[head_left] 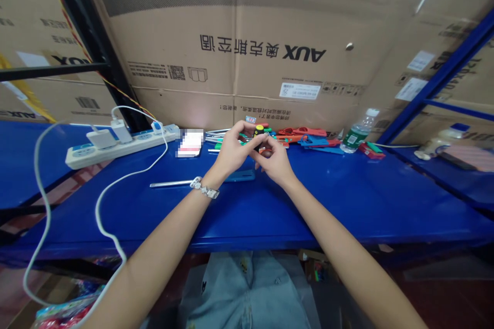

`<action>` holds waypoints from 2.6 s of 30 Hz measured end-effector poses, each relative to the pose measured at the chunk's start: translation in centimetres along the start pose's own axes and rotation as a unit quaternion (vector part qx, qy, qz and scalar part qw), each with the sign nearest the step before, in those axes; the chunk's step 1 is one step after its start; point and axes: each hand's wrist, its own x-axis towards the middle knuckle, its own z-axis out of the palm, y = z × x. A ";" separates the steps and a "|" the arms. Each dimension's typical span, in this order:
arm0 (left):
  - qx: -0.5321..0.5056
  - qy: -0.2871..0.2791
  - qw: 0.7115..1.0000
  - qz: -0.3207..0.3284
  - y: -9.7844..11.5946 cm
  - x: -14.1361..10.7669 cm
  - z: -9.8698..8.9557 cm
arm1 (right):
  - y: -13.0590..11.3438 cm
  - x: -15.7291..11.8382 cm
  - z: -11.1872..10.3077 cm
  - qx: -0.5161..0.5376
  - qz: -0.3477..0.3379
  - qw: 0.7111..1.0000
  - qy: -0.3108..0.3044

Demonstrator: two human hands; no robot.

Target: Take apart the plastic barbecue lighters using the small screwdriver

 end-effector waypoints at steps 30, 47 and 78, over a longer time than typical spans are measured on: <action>0.026 0.005 1.000 0.003 -0.4 -0.2 0.1 | 0.2 0.1 -0.2 0.017 0.021 0.999 -0.020; 0.029 -0.036 0.999 0.000 -0.3 -0.2 -0.5 | -0.2 0.1 -0.6 0.013 0.012 0.997 -0.081; 0.036 -0.073 0.997 0.020 -0.5 -0.1 -0.6 | -0.2 -0.2 -0.6 -0.016 -0.010 0.998 -0.068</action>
